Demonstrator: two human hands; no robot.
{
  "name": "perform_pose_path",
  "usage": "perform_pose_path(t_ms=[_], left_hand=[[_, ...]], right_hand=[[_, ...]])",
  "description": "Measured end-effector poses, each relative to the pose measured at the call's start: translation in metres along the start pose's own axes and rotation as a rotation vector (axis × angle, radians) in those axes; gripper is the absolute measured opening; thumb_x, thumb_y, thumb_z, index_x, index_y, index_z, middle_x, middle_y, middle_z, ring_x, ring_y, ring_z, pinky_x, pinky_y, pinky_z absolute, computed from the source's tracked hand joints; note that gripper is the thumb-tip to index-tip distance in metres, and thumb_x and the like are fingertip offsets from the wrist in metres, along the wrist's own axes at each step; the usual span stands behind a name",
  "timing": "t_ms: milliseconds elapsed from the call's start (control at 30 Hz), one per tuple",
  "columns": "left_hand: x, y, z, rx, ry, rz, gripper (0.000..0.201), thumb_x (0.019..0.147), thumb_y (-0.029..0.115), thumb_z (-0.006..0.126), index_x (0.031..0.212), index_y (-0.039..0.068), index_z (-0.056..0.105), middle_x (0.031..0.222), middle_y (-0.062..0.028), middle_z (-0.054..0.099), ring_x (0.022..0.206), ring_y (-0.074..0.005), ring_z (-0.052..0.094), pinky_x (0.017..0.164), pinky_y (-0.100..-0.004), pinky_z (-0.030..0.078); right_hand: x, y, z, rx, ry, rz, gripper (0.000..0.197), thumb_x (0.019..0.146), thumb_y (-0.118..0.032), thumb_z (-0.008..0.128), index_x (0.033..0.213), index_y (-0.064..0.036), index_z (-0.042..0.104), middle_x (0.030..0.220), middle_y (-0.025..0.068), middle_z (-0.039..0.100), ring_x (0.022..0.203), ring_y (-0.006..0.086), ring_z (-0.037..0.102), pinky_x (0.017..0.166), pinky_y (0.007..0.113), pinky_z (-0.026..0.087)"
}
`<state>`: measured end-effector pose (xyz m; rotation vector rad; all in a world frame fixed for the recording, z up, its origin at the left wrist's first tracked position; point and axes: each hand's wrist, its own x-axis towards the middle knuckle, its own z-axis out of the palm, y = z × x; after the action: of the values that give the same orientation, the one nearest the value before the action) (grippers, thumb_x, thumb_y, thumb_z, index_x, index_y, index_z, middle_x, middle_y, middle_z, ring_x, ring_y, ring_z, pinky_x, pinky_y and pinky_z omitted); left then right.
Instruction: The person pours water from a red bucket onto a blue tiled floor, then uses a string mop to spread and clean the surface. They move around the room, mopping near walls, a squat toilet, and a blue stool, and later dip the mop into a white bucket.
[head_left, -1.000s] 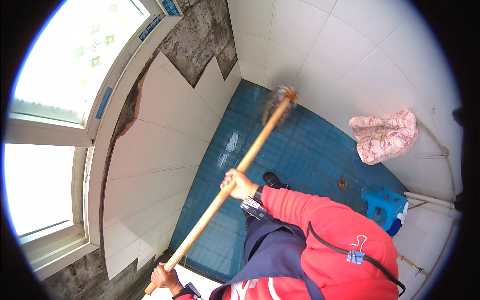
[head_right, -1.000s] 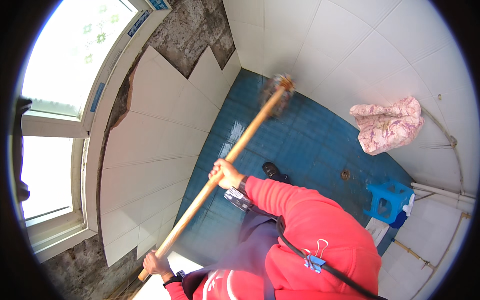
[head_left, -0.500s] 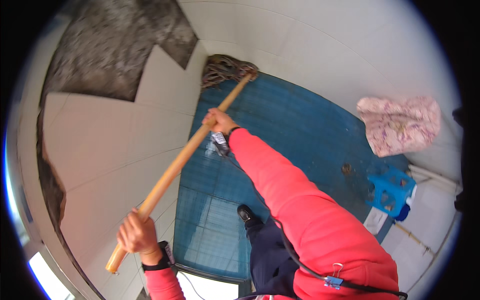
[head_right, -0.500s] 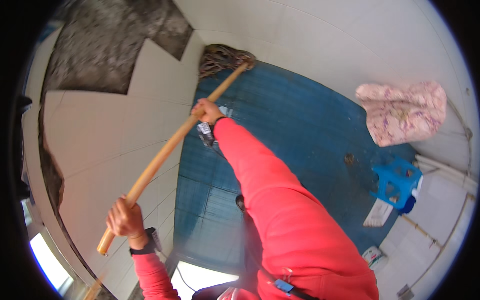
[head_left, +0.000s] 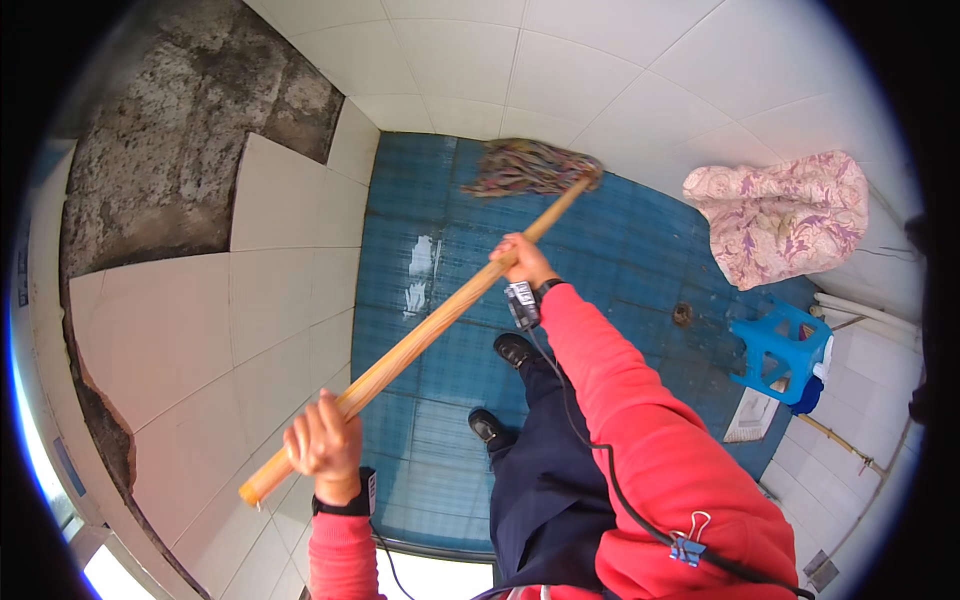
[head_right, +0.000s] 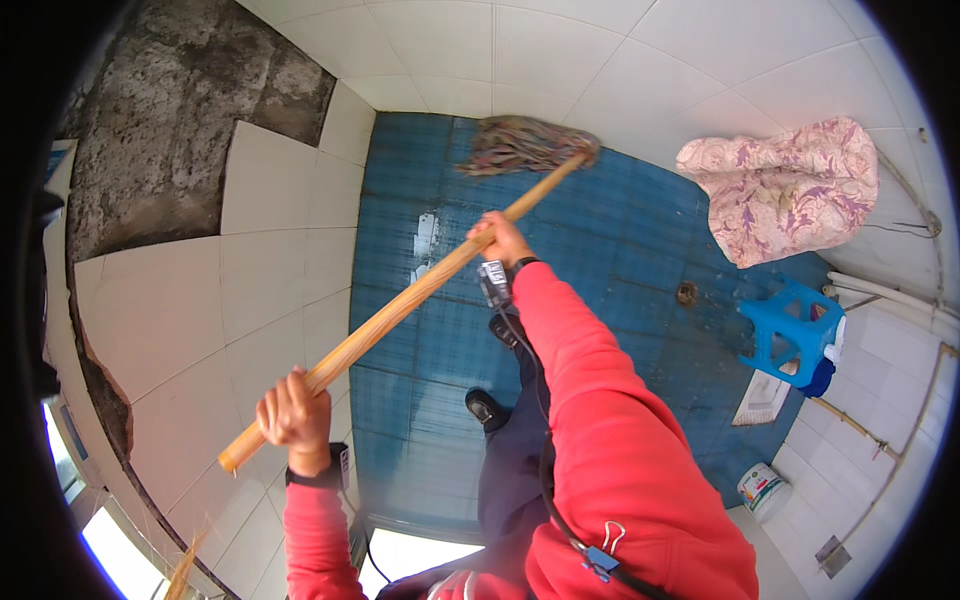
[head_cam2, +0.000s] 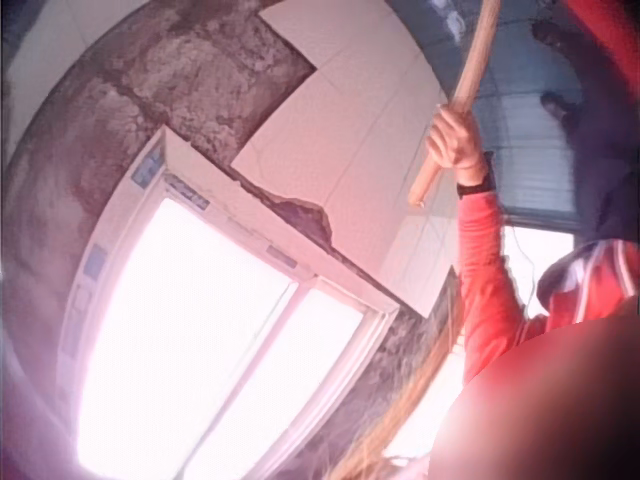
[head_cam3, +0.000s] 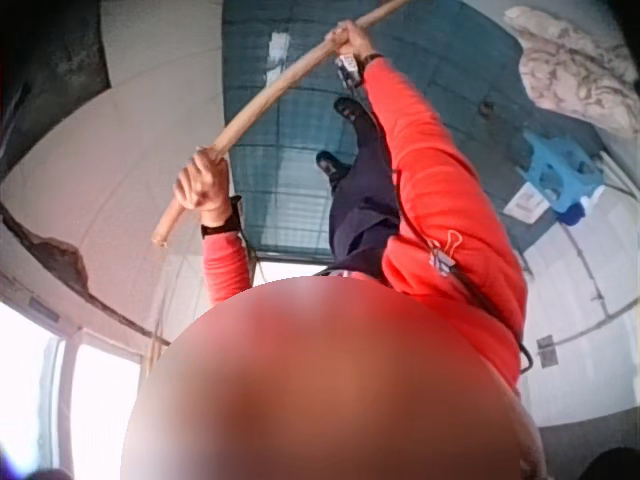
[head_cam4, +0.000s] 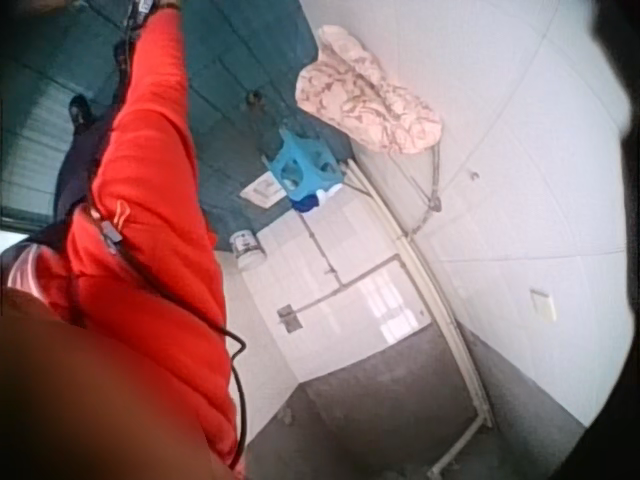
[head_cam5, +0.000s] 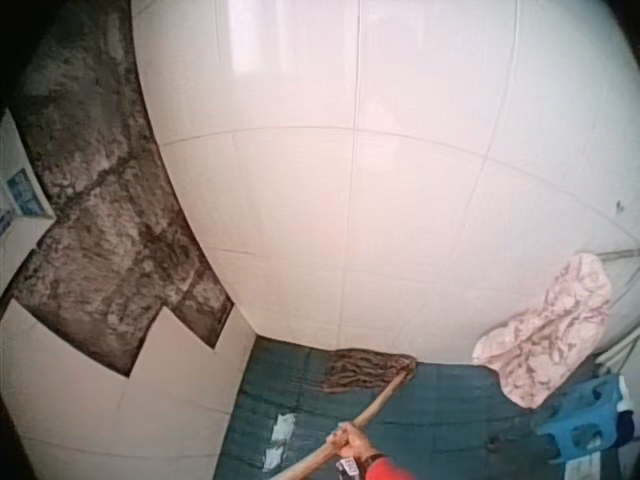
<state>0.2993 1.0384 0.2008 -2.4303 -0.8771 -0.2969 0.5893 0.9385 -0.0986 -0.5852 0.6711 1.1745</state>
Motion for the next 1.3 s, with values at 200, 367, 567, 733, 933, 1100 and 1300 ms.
perform_pose_path(t_ms=[200,367,567,733,933,1100,1300], left_hand=[[0.041,0.095,0.041,-0.26,0.024,0.211,0.017,0.068,0.004,0.055,0.059,0.013,0.044,0.053,0.0011,0.039,0.05,-0.0149,0.042,0.054,-0.0271,0.035],[0.073,0.177,0.043,-0.515,-0.014,0.451,0.018,0.052,0.001,0.051,0.056,0.014,0.037,0.051,-0.0002,0.037,0.049,-0.0178,0.041,0.05,-0.0297,0.033],[0.052,0.245,0.031,-0.659,-0.126,0.556,0.016,0.055,0.005,0.053,0.053,0.014,0.039,0.05,-0.0011,0.041,0.049,-0.0186,0.045,0.049,-0.0325,0.034],[-0.013,0.281,0.007,-0.757,-0.247,0.514,0.014,0.058,0.008,0.055,0.054,0.013,0.042,0.051,-0.0026,0.048,0.05,-0.0213,0.051,0.049,-0.0346,0.036],[-0.062,0.244,-0.023,-0.771,-0.284,0.464,0.015,0.057,0.008,0.055,0.054,0.013,0.041,0.051,-0.0029,0.048,0.05,-0.0227,0.05,0.049,-0.0352,0.037],[-0.111,0.136,-0.045,-0.654,-0.302,0.444,0.017,0.056,0.009,0.056,0.053,0.013,0.04,0.051,-0.004,0.047,0.05,-0.0237,0.05,0.05,-0.0361,0.037],[-0.224,-0.026,-0.09,-0.457,-0.283,0.231,0.014,0.054,0.009,0.056,0.053,0.01,0.042,0.052,-0.0068,0.048,0.053,-0.0287,0.049,0.052,-0.0391,0.037]], right_hand=[[-0.056,-0.111,-0.09,-0.062,0.148,-0.279,0.022,0.08,-0.013,0.05,0.06,-0.01,0.041,0.054,0.0024,0.042,0.057,0.0222,0.049,0.065,0.036,0.045],[-0.141,-0.136,-0.202,-0.34,0.306,-0.605,0.025,0.068,0.008,0.058,0.082,-0.0061,0.042,0.074,0.0022,0.046,0.074,0.0196,0.053,0.073,0.031,0.045],[-0.235,-0.144,-0.288,-0.658,0.484,-0.755,0.022,0.066,0.005,0.059,0.077,-0.0044,0.043,0.072,0.0045,0.047,0.072,0.0184,0.053,0.069,0.032,0.047],[-0.32,-0.162,-0.301,0.259,0.779,-0.645,0.014,0.076,-0.01,0.049,0.063,-0.0066,0.043,0.058,0.0077,0.044,0.052,0.0217,0.046,0.055,0.038,0.047],[-0.374,-0.135,-0.287,0.219,0.829,-0.642,0.019,0.076,-0.008,0.048,0.059,-0.008,0.041,0.052,0.0069,0.041,0.046,0.0203,0.044,0.048,0.037,0.046],[-0.384,-0.038,-0.269,0.246,0.469,-0.657,0.014,0.079,-0.018,0.044,0.069,-0.0073,0.044,0.057,0.009,0.043,0.054,0.0281,0.049,0.059,0.047,0.044],[-0.386,0.104,-0.198,0.416,0.272,-0.355,0.018,0.079,-0.021,0.043,0.067,-0.0081,0.045,0.056,0.0086,0.04,0.055,0.0292,0.049,0.058,0.05,0.041]])
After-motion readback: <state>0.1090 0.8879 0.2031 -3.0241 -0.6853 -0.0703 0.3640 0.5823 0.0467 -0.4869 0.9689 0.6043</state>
